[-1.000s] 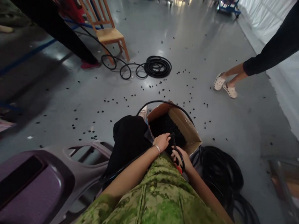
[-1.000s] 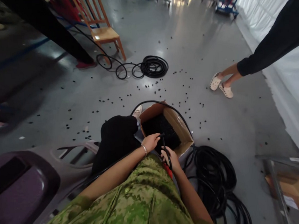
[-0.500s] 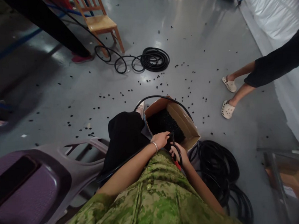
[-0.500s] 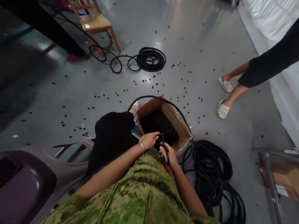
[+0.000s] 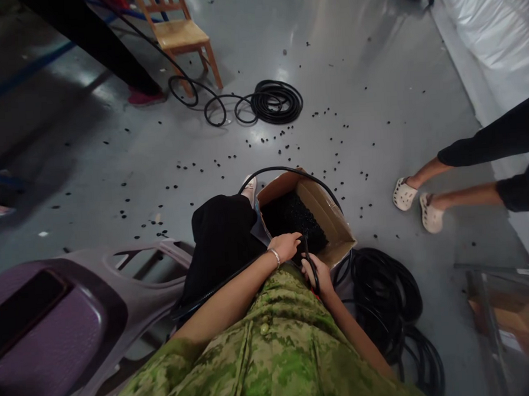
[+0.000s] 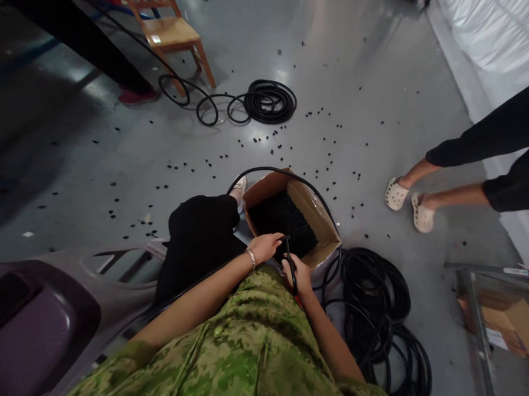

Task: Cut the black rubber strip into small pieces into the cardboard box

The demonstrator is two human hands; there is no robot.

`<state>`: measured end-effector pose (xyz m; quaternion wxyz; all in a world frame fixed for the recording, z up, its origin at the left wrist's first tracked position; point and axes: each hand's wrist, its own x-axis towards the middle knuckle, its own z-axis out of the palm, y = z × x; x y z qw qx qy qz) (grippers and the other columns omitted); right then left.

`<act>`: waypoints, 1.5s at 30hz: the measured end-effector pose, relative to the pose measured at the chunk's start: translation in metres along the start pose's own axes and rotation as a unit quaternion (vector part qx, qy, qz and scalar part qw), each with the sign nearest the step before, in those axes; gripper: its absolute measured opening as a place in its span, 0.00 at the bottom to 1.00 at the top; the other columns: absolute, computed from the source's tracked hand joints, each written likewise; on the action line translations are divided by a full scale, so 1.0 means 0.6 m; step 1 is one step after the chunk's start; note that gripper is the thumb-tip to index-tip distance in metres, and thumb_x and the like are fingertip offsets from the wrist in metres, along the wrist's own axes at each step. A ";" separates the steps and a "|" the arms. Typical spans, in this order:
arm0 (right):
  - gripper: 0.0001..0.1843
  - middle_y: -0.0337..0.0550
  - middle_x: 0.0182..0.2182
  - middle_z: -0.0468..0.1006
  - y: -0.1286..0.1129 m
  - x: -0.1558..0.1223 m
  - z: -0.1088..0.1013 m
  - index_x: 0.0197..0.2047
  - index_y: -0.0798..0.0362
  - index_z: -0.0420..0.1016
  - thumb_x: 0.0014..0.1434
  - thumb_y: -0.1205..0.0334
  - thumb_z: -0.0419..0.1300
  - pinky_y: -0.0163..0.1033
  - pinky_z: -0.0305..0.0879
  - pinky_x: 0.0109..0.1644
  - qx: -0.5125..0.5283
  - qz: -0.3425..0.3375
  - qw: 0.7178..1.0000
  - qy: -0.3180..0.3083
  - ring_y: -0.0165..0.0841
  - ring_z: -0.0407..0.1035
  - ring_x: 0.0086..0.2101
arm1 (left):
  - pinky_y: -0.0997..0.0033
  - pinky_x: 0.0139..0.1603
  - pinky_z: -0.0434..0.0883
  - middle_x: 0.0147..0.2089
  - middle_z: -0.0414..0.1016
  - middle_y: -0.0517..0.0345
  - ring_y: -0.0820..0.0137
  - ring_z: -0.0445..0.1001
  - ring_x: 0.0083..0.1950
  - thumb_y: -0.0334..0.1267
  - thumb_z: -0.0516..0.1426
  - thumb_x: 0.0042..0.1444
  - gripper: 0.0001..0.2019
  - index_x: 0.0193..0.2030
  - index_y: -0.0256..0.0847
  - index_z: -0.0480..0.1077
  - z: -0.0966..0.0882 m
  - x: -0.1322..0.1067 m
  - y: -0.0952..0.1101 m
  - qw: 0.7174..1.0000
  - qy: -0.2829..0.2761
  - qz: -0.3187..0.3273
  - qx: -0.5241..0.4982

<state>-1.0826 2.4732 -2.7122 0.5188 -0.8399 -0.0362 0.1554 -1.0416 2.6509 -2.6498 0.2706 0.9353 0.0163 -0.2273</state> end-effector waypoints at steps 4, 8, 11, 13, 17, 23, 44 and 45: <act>0.27 0.41 0.22 0.74 0.002 -0.002 0.013 0.44 0.57 0.78 0.60 0.42 0.53 0.33 0.62 0.29 -0.014 -0.004 1.000 -0.003 0.31 0.68 0.23 | 0.66 0.49 0.71 0.53 0.78 0.54 0.62 0.76 0.53 0.41 0.47 0.65 0.18 0.58 0.53 0.70 0.002 0.006 -0.004 1.000 -0.015 -0.004 0.012; 0.25 0.40 0.22 0.73 0.013 0.008 0.026 0.37 0.56 0.79 0.60 0.43 0.52 0.34 0.63 0.32 -0.036 -0.017 0.999 0.007 0.33 0.69 0.25 | 0.64 0.49 0.72 0.53 0.78 0.51 0.59 0.76 0.53 0.40 0.47 0.65 0.17 0.56 0.49 0.70 0.005 0.018 -0.010 0.999 -0.036 -0.019 0.024; 0.26 0.40 0.21 0.73 0.026 0.014 0.034 0.34 0.56 0.78 0.59 0.43 0.51 0.34 0.63 0.32 -0.052 -0.015 0.998 0.013 0.33 0.69 0.25 | 0.63 0.49 0.72 0.53 0.78 0.47 0.58 0.76 0.54 0.39 0.47 0.65 0.17 0.55 0.45 0.71 0.009 0.029 -0.012 0.998 -0.055 -0.029 0.033; 0.26 0.40 0.21 0.73 0.032 0.015 0.038 0.35 0.56 0.78 0.59 0.43 0.50 0.33 0.63 0.32 -0.064 -0.011 0.998 0.017 0.33 0.69 0.25 | 0.63 0.49 0.72 0.53 0.78 0.46 0.58 0.76 0.54 0.39 0.48 0.65 0.16 0.53 0.44 0.72 0.012 0.033 -0.012 0.997 -0.061 -0.031 0.039; 0.25 0.41 0.22 0.74 0.038 0.014 0.039 0.37 0.55 0.78 0.59 0.43 0.49 0.33 0.62 0.32 -0.082 -0.022 0.996 0.018 0.33 0.69 0.26 | 0.65 0.51 0.72 0.53 0.77 0.46 0.60 0.76 0.55 0.41 0.48 0.65 0.16 0.53 0.42 0.71 0.013 0.034 -0.010 0.997 -0.053 -0.042 0.041; 0.25 0.40 0.23 0.74 0.032 0.016 0.035 0.35 0.54 0.77 0.57 0.41 0.51 0.33 0.62 0.32 -0.076 -0.022 0.997 0.023 0.32 0.67 0.26 | 0.66 0.51 0.72 0.53 0.78 0.45 0.60 0.76 0.54 0.41 0.49 0.64 0.16 0.52 0.41 0.72 0.007 0.024 -0.005 0.997 -0.027 -0.056 0.050; 0.30 0.40 0.25 0.75 -0.047 0.011 -0.003 0.46 0.56 0.72 0.52 0.39 0.62 0.30 0.59 0.24 0.178 0.111 0.975 -0.073 0.28 0.67 0.22 | 0.68 0.50 0.71 0.52 0.79 0.56 0.64 0.76 0.52 0.40 0.49 0.65 0.15 0.52 0.52 0.73 -0.001 0.006 -0.004 1.000 0.002 0.001 -0.008; 0.29 0.40 0.26 0.75 -0.046 0.011 -0.006 0.46 0.56 0.72 0.52 0.39 0.62 0.30 0.60 0.24 0.179 0.113 0.975 -0.073 0.28 0.67 0.22 | 0.68 0.50 0.70 0.52 0.79 0.56 0.64 0.76 0.52 0.40 0.49 0.65 0.15 0.53 0.52 0.73 0.000 0.007 -0.005 1.000 0.000 0.001 -0.007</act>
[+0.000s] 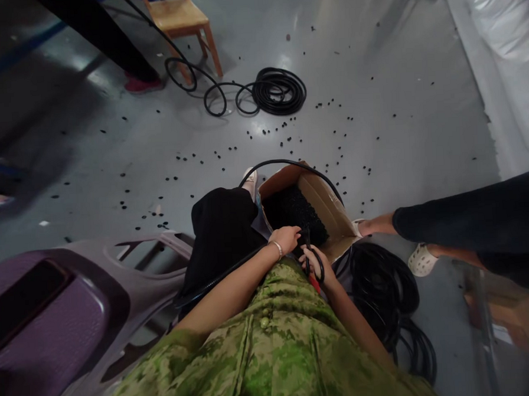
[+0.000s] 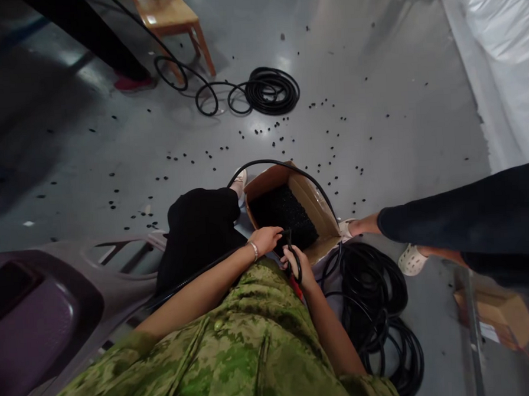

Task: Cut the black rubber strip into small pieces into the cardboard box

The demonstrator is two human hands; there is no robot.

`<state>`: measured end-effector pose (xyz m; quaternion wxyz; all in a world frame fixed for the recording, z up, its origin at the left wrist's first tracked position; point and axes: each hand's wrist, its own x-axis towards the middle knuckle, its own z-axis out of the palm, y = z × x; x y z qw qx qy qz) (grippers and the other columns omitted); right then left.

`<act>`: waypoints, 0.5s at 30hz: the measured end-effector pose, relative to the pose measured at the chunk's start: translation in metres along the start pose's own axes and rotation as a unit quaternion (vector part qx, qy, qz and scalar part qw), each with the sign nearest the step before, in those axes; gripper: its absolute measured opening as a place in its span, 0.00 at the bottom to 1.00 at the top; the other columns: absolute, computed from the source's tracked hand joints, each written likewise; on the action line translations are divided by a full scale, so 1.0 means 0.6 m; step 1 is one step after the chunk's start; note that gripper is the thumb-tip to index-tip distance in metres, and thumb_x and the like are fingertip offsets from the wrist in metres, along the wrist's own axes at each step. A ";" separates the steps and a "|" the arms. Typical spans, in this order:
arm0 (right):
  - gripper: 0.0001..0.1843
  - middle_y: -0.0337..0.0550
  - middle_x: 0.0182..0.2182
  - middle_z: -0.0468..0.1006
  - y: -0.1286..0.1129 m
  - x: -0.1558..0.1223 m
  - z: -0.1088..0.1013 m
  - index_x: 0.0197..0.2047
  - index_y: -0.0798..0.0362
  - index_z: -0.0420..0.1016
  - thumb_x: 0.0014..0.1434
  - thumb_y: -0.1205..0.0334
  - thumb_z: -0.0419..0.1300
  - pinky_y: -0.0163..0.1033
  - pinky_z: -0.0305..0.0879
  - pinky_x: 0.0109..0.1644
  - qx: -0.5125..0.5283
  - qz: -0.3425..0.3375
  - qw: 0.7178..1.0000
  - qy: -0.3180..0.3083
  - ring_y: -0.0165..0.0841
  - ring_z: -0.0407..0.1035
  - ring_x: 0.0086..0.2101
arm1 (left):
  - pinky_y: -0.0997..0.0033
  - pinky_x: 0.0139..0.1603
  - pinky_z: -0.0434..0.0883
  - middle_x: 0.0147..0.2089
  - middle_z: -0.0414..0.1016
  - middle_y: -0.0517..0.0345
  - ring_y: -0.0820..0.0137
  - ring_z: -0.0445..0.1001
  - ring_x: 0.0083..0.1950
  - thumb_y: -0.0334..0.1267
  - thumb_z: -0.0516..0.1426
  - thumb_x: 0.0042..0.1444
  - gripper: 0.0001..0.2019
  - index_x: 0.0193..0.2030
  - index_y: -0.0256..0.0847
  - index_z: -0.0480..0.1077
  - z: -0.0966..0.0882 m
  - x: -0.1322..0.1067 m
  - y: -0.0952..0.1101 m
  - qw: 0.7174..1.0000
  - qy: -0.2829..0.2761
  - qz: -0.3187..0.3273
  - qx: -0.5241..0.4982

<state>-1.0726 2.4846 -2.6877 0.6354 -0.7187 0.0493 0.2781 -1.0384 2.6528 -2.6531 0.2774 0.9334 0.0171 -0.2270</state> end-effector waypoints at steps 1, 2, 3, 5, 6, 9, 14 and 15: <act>0.29 0.40 0.26 0.75 0.000 0.000 -0.001 0.46 0.56 0.72 0.51 0.39 0.62 0.30 0.59 0.23 -0.001 0.001 1.000 0.001 0.27 0.67 0.22 | 0.68 0.50 0.70 0.52 0.79 0.56 0.64 0.76 0.53 0.40 0.49 0.65 0.15 0.53 0.52 0.73 0.001 0.001 0.000 1.000 -0.002 -0.001 0.000; 0.29 0.40 0.26 0.75 -0.001 0.001 -0.002 0.46 0.55 0.72 0.51 0.39 0.62 0.30 0.59 0.23 -0.002 0.001 1.000 0.001 0.27 0.67 0.22 | 0.68 0.50 0.70 0.53 0.79 0.56 0.63 0.76 0.53 0.40 0.49 0.65 0.16 0.54 0.52 0.73 0.002 0.002 -0.001 1.000 -0.003 -0.001 0.001; 0.29 0.41 0.26 0.76 -0.001 0.001 -0.001 0.46 0.55 0.72 0.52 0.39 0.62 0.29 0.59 0.22 -0.004 0.001 1.000 0.000 0.27 0.67 0.22 | 0.68 0.50 0.70 0.53 0.79 0.56 0.63 0.76 0.53 0.40 0.49 0.65 0.16 0.54 0.52 0.72 0.003 0.003 -0.001 1.000 -0.005 -0.001 0.000; 0.29 0.41 0.27 0.76 -0.001 0.003 0.000 0.46 0.55 0.71 0.52 0.39 0.61 0.29 0.57 0.21 -0.005 -0.002 1.000 -0.001 0.27 0.66 0.22 | 0.67 0.51 0.70 0.54 0.78 0.55 0.62 0.76 0.54 0.41 0.49 0.65 0.17 0.56 0.52 0.72 0.004 0.004 -0.001 1.000 -0.008 0.002 -0.001; 0.29 0.41 0.27 0.76 -0.001 0.004 0.001 0.47 0.55 0.71 0.53 0.39 0.61 0.28 0.57 0.21 -0.005 -0.003 1.000 -0.002 0.26 0.66 0.22 | 0.67 0.51 0.70 0.55 0.78 0.55 0.62 0.76 0.55 0.41 0.49 0.65 0.17 0.56 0.52 0.72 0.004 0.004 -0.001 1.000 -0.009 0.002 -0.001; 0.29 0.40 0.27 0.75 -0.001 0.005 0.002 0.47 0.55 0.71 0.53 0.39 0.61 0.28 0.58 0.20 -0.013 -0.005 1.000 0.000 0.26 0.66 0.22 | 0.67 0.51 0.70 0.55 0.77 0.55 0.62 0.76 0.54 0.41 0.49 0.65 0.18 0.58 0.53 0.71 0.002 0.003 0.000 1.000 -0.015 -0.002 -0.007; 0.28 0.38 0.25 0.73 -0.005 0.005 -0.001 0.46 0.55 0.72 0.53 0.39 0.60 0.29 0.60 0.21 -0.038 -0.031 0.999 0.001 0.26 0.65 0.21 | 0.68 0.50 0.71 0.52 0.79 0.56 0.62 0.76 0.53 0.41 0.48 0.65 0.17 0.55 0.53 0.72 0.000 0.000 -0.002 1.000 -0.011 0.015 -0.002; 0.28 0.37 0.23 0.72 -0.005 0.004 -0.001 0.45 0.55 0.72 0.53 0.38 0.60 0.30 0.59 0.21 -0.043 -0.034 0.998 -0.002 0.26 0.64 0.20 | 0.67 0.50 0.71 0.52 0.79 0.55 0.62 0.76 0.53 0.41 0.48 0.65 0.17 0.55 0.52 0.72 0.000 0.000 -0.003 1.000 -0.011 0.018 0.000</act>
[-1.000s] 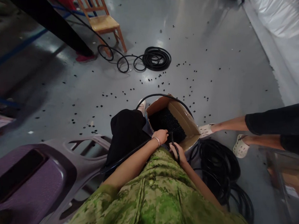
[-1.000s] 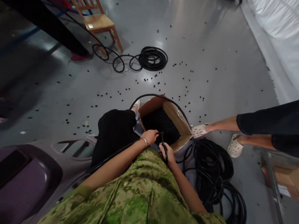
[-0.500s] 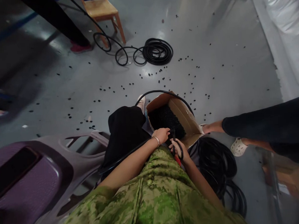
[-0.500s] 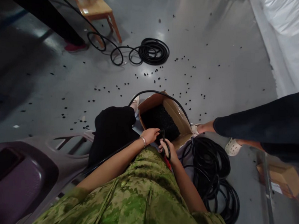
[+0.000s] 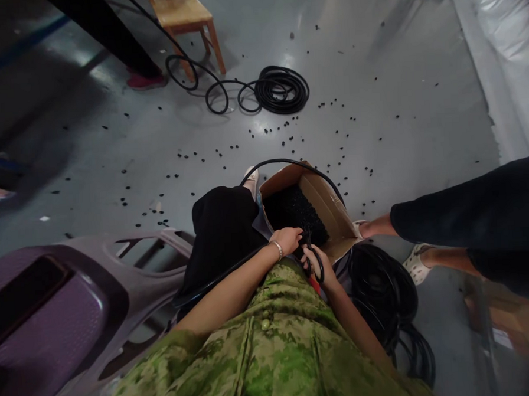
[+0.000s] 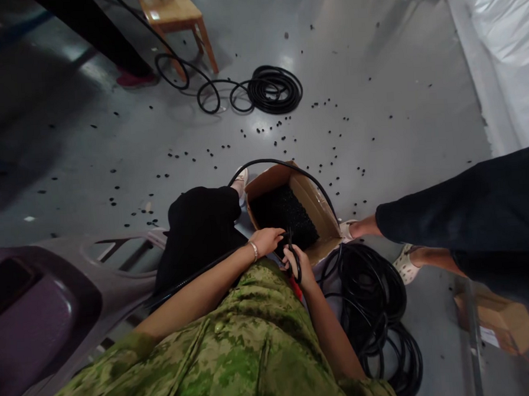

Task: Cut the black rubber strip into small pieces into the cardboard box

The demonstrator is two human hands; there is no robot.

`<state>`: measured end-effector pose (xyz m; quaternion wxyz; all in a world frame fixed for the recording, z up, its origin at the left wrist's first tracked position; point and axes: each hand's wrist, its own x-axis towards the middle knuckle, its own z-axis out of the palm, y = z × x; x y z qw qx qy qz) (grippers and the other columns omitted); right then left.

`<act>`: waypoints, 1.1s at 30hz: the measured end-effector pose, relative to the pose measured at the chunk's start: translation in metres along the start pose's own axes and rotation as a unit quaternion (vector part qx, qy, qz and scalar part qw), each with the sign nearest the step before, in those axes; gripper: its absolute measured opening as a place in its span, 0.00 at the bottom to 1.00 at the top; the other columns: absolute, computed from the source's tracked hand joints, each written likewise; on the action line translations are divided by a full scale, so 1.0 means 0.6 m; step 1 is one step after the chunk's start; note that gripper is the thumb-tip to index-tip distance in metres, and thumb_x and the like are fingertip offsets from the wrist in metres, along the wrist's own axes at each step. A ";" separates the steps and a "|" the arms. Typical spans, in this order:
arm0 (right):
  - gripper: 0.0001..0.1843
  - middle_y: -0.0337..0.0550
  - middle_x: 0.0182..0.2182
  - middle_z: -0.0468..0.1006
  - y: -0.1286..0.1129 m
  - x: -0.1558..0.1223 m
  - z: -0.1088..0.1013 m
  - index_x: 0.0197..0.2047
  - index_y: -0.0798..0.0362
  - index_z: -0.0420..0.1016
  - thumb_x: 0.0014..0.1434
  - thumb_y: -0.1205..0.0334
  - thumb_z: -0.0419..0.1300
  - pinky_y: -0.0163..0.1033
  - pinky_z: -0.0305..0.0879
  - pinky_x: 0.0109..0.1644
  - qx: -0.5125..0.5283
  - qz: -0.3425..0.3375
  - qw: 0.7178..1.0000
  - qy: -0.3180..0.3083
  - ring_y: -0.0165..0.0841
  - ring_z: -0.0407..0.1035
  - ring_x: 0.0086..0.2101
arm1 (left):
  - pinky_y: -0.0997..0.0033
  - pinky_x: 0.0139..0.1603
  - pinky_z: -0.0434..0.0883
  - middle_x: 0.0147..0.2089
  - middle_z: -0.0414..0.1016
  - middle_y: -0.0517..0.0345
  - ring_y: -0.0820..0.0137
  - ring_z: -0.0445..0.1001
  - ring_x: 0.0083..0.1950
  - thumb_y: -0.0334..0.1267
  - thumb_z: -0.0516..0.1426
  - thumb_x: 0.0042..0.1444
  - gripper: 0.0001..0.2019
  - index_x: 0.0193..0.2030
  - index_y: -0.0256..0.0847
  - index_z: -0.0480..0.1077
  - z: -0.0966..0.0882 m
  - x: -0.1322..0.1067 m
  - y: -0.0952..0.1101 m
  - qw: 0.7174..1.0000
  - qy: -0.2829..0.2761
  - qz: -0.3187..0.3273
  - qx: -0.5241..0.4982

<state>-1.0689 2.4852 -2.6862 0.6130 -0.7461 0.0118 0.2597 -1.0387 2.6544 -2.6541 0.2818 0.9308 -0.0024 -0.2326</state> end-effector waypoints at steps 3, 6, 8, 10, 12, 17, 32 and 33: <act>0.27 0.34 0.18 0.68 0.005 -0.004 0.004 0.41 0.55 0.73 0.54 0.37 0.59 0.31 0.56 0.20 -0.018 0.003 1.000 0.003 0.26 0.60 0.17 | 0.66 0.50 0.71 0.53 0.78 0.53 0.60 0.76 0.54 0.41 0.48 0.64 0.17 0.55 0.51 0.72 0.002 0.004 -0.003 1.000 -0.010 -0.008 0.002; 0.29 0.33 0.15 0.65 0.017 -0.007 0.011 0.38 0.54 0.73 0.53 0.34 0.58 0.32 0.53 0.19 -0.019 0.011 0.999 0.034 0.27 0.58 0.15 | 0.66 0.49 0.72 0.54 0.78 0.53 0.61 0.76 0.54 0.41 0.49 0.64 0.17 0.55 0.50 0.72 0.003 0.008 -0.002 0.999 -0.029 -0.020 0.013; 0.30 0.35 0.15 0.65 0.026 -0.007 0.016 0.33 0.53 0.73 0.51 0.31 0.58 0.33 0.53 0.19 -0.012 0.011 0.998 0.054 0.28 0.58 0.15 | 0.67 0.48 0.72 0.52 0.79 0.53 0.62 0.77 0.53 0.41 0.48 0.64 0.16 0.53 0.50 0.73 0.004 0.010 -0.001 0.999 -0.035 -0.029 0.026; 0.31 0.37 0.15 0.66 0.036 -0.003 0.021 0.28 0.52 0.72 0.47 0.29 0.60 0.35 0.54 0.20 -0.011 -0.004 0.997 0.071 0.29 0.59 0.16 | 0.68 0.48 0.72 0.51 0.79 0.52 0.63 0.77 0.52 0.40 0.48 0.64 0.16 0.53 0.50 0.73 0.007 0.010 -0.003 0.998 -0.039 -0.027 0.031; 0.30 0.38 0.15 0.67 0.046 0.001 0.025 0.25 0.52 0.72 0.46 0.29 0.60 0.35 0.55 0.21 -0.013 -0.021 0.997 0.076 0.30 0.60 0.17 | 0.67 0.49 0.72 0.52 0.79 0.52 0.62 0.77 0.53 0.40 0.48 0.64 0.17 0.54 0.49 0.73 0.010 0.010 -0.005 0.999 -0.029 -0.018 0.039; 0.31 0.38 0.16 0.67 0.055 0.003 0.026 0.27 0.53 0.74 0.49 0.30 0.58 0.35 0.57 0.23 -0.043 -0.059 0.992 0.105 0.30 0.61 0.18 | 0.67 0.50 0.72 0.52 0.79 0.52 0.62 0.76 0.53 0.41 0.48 0.65 0.17 0.56 0.50 0.72 0.011 0.010 -0.004 0.999 -0.017 -0.022 0.045; 0.34 0.39 0.22 0.73 0.058 -0.007 -0.007 0.46 0.56 0.73 0.49 0.34 0.62 0.33 0.56 0.21 0.038 0.036 0.998 0.020 0.29 0.63 0.19 | 0.66 0.52 0.72 0.53 0.78 0.53 0.62 0.76 0.54 0.44 0.48 0.64 0.18 0.56 0.50 0.72 0.002 0.003 0.003 0.999 0.027 -0.025 -0.016; 0.34 0.41 0.23 0.74 0.060 -0.008 -0.012 0.47 0.56 0.73 0.48 0.35 0.63 0.33 0.58 0.23 0.039 0.037 0.999 0.009 0.30 0.65 0.20 | 0.67 0.52 0.71 0.54 0.78 0.53 0.63 0.76 0.55 0.44 0.48 0.65 0.18 0.57 0.50 0.71 0.000 0.001 0.004 0.999 0.034 -0.028 -0.022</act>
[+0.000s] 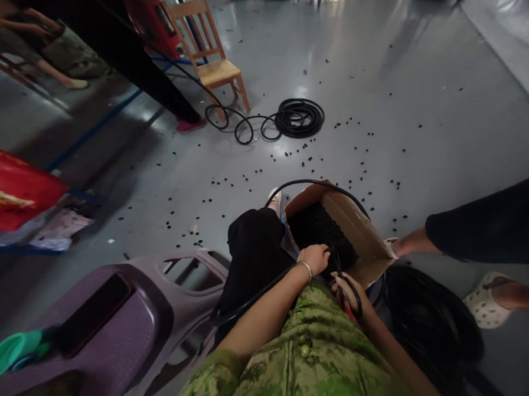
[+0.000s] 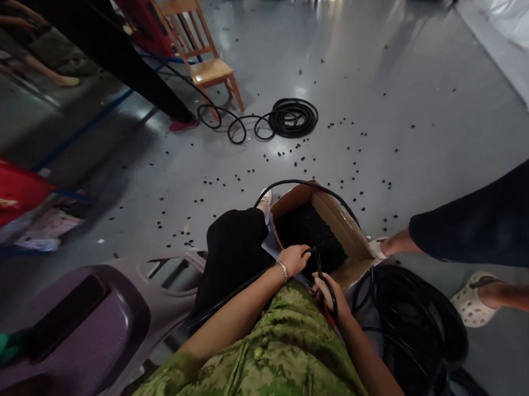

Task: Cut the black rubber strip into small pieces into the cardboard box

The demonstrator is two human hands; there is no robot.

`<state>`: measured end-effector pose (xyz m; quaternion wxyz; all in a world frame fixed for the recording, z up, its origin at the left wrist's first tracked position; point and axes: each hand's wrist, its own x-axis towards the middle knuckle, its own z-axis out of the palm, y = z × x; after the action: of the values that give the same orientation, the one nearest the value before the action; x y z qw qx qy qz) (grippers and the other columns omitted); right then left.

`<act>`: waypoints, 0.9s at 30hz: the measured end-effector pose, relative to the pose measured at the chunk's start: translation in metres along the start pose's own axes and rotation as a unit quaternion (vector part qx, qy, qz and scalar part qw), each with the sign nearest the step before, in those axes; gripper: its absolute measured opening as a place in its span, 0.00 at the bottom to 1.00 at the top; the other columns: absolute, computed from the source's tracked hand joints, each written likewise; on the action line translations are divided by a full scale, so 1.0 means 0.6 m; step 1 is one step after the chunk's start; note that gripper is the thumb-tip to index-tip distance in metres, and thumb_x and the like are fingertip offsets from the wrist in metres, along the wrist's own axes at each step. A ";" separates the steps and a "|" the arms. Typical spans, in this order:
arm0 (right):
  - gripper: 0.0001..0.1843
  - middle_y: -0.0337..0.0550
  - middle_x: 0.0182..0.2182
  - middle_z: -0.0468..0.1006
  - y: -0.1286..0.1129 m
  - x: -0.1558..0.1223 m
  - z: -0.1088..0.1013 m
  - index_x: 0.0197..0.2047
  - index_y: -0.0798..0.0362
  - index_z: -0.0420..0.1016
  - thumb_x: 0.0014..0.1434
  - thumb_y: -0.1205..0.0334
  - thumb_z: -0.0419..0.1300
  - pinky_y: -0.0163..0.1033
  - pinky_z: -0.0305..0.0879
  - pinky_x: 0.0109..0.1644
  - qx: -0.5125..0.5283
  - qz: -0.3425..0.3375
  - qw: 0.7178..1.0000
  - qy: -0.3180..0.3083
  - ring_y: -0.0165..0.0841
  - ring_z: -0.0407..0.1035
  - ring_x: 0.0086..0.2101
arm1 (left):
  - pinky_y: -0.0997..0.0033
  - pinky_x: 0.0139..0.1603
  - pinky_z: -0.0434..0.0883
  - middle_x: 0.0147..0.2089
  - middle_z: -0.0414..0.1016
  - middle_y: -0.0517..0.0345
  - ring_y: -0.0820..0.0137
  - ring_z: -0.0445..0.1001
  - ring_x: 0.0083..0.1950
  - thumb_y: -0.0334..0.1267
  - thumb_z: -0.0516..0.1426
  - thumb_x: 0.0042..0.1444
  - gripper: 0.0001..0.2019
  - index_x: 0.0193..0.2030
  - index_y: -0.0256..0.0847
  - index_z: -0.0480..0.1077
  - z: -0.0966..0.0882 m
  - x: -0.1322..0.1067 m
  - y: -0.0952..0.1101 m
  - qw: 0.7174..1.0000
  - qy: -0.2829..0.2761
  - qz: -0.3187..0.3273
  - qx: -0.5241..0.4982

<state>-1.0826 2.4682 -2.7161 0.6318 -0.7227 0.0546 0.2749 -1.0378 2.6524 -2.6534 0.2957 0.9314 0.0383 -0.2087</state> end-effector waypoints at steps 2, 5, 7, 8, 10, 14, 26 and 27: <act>0.34 0.42 0.25 0.76 0.002 -0.001 -0.005 0.46 0.56 0.74 0.47 0.35 0.65 0.33 0.60 0.25 -0.006 0.003 1.000 -0.011 0.30 0.67 0.22 | 0.67 0.54 0.71 0.54 0.78 0.54 0.63 0.75 0.56 0.44 0.48 0.65 0.19 0.58 0.50 0.71 -0.002 -0.003 0.002 1.000 0.010 -0.004 -0.009; 0.34 0.40 0.26 0.75 0.002 -0.001 0.000 0.46 0.55 0.74 0.47 0.36 0.65 0.33 0.60 0.27 -0.012 -0.006 1.000 -0.004 0.30 0.67 0.23 | 0.65 0.53 0.71 0.54 0.78 0.55 0.62 0.75 0.55 0.45 0.48 0.65 0.19 0.57 0.49 0.71 -0.004 -0.006 0.004 1.000 0.010 -0.002 -0.012; 0.33 0.40 0.26 0.75 -0.001 0.001 0.009 0.46 0.55 0.75 0.48 0.35 0.64 0.34 0.60 0.27 -0.016 -0.024 1.000 0.002 0.30 0.67 0.24 | 0.65 0.53 0.71 0.54 0.78 0.55 0.62 0.75 0.55 0.44 0.48 0.65 0.18 0.56 0.49 0.71 -0.004 -0.008 0.004 1.000 0.007 0.003 -0.008; 0.33 0.41 0.26 0.75 -0.003 0.002 0.013 0.45 0.55 0.75 0.48 0.35 0.64 0.34 0.61 0.28 -0.021 -0.032 0.999 0.003 0.31 0.67 0.24 | 0.65 0.53 0.71 0.54 0.78 0.55 0.62 0.75 0.55 0.43 0.48 0.65 0.18 0.56 0.49 0.72 -0.004 -0.008 0.004 1.000 0.006 0.004 -0.005; 0.33 0.41 0.25 0.75 -0.007 0.005 0.020 0.45 0.55 0.75 0.49 0.35 0.63 0.34 0.61 0.28 -0.032 -0.045 0.998 0.002 0.31 0.67 0.24 | 0.66 0.53 0.71 0.54 0.78 0.55 0.63 0.75 0.55 0.43 0.48 0.65 0.17 0.55 0.49 0.72 -0.004 -0.007 0.004 1.000 0.004 0.005 0.004; 0.34 0.41 0.24 0.73 -0.016 0.003 0.025 0.46 0.56 0.75 0.51 0.33 0.61 0.34 0.59 0.26 -0.049 -0.048 0.998 0.006 0.31 0.66 0.23 | 0.65 0.51 0.72 0.52 0.79 0.53 0.62 0.76 0.54 0.42 0.48 0.65 0.16 0.52 0.48 0.73 -0.003 -0.005 0.005 0.999 -0.014 0.001 0.029; 0.34 0.44 0.25 0.75 -0.014 0.001 0.021 0.45 0.58 0.75 0.53 0.34 0.57 0.36 0.61 0.30 -0.123 -0.063 0.990 0.019 0.34 0.68 0.26 | 0.67 0.48 0.72 0.51 0.79 0.52 0.62 0.77 0.52 0.42 0.48 0.65 0.15 0.51 0.48 0.73 0.000 -0.001 0.002 0.998 -0.031 0.002 0.055; 0.34 0.43 0.25 0.75 -0.014 0.001 0.021 0.45 0.58 0.75 0.53 0.34 0.57 0.36 0.61 0.30 -0.130 -0.063 0.989 0.019 0.34 0.68 0.26 | 0.66 0.48 0.72 0.50 0.79 0.52 0.61 0.77 0.52 0.42 0.48 0.65 0.15 0.51 0.47 0.73 0.000 -0.001 0.001 0.998 -0.031 0.002 0.054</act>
<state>-1.0826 2.4820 -2.7096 0.5472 -0.8060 -0.0154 0.2254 -1.0381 2.6515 -2.6530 0.2460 0.9394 0.0161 -0.2385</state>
